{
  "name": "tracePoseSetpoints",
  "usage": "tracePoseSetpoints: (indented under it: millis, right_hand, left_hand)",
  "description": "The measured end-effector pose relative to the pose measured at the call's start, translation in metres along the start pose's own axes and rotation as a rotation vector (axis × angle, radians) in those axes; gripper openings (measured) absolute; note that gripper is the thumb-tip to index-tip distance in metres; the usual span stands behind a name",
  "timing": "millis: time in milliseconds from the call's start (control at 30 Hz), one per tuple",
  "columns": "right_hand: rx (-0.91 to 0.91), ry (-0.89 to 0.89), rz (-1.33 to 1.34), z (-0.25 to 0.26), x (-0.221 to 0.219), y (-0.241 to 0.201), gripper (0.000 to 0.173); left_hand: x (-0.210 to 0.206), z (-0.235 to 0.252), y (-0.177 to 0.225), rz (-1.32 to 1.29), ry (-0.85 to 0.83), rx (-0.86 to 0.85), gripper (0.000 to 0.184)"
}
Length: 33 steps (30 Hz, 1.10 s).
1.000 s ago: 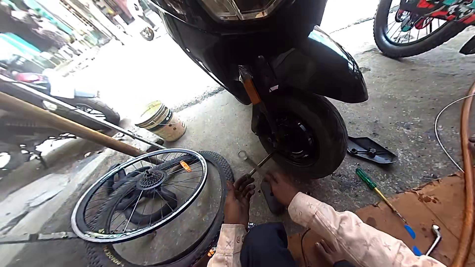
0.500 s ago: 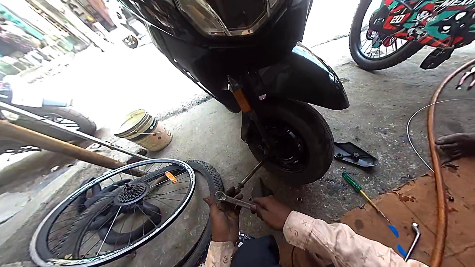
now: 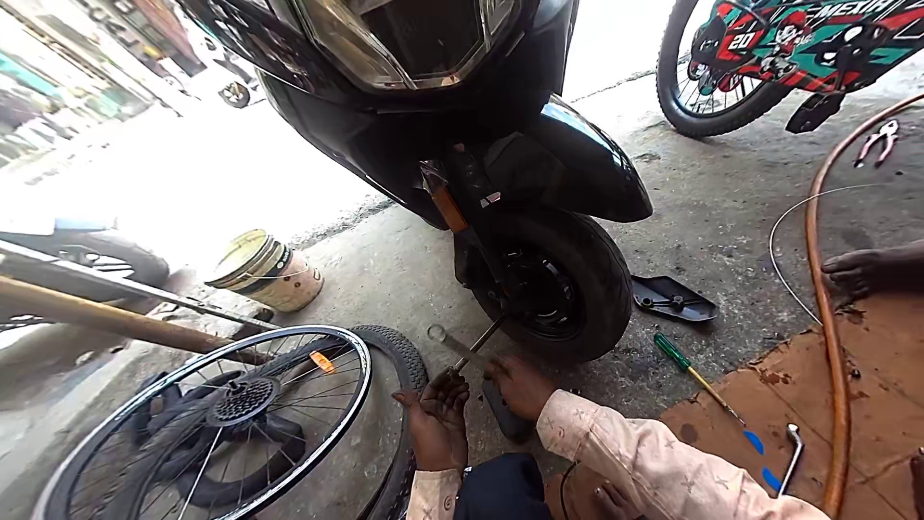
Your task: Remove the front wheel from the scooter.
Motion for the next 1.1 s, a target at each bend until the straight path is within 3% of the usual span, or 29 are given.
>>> tracePoseSetpoints:
  millis: [67, 200, 300, 433, 533, 667, 800, 933, 1100]
  right_hand:
    - [-0.059, 0.103, 0.038, 0.005, 0.007, 0.014, 0.043]
    - [0.039, -0.081, -0.017, -0.007, -0.012, -0.007, 0.042]
    - [-0.068, 0.079, 0.021, 0.002, 0.003, 0.015, 0.042]
    - [0.053, -0.084, -0.007, -0.01, -0.018, -0.009, 0.041]
    - [-0.074, 0.08, 0.06, 0.001, 0.003, 0.018, 0.043]
    - [0.06, -0.091, -0.016, -0.012, -0.02, -0.01, 0.04]
    - [-0.102, 0.11, 0.073, 0.004, 0.005, 0.02, 0.043]
    - [0.152, -0.209, -0.109, -0.017, -0.04, -0.021, 0.04]
    - [0.242, -0.131, 0.006, -0.021, -0.047, -0.025, 0.04]
  left_hand:
    - [0.0, -0.002, 0.0, -0.015, -0.018, 0.002, 0.093]
    - [-0.001, 0.002, -0.001, 0.007, -0.038, 0.061, 0.096]
    - [-0.004, 0.001, -0.002, -0.045, -0.03, 0.056, 0.092]
    - [-0.001, 0.001, -0.006, -0.139, -0.003, 0.036, 0.088]
    - [-0.001, 0.0, -0.007, -0.163, 0.024, 0.053, 0.089]
    - [0.002, 0.004, -0.008, -0.193, 0.038, 0.038, 0.087]
    - [0.0, -0.001, -0.008, -0.18, 0.046, 0.041, 0.087]
    - [0.01, 0.005, -0.008, -0.232, 0.071, 0.017, 0.082]
    - [0.007, 0.001, -0.003, -0.241, -0.011, 0.016, 0.085]
Point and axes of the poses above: each hand's wrist, its own z-axis towards the middle knuckle, its own x-axis out of the back of the hand, y = z × x, the point moved 10 cm from there along z, towards the middle knuckle, and after that the axes turned 10 degrees about x, right-handed, at the moved point
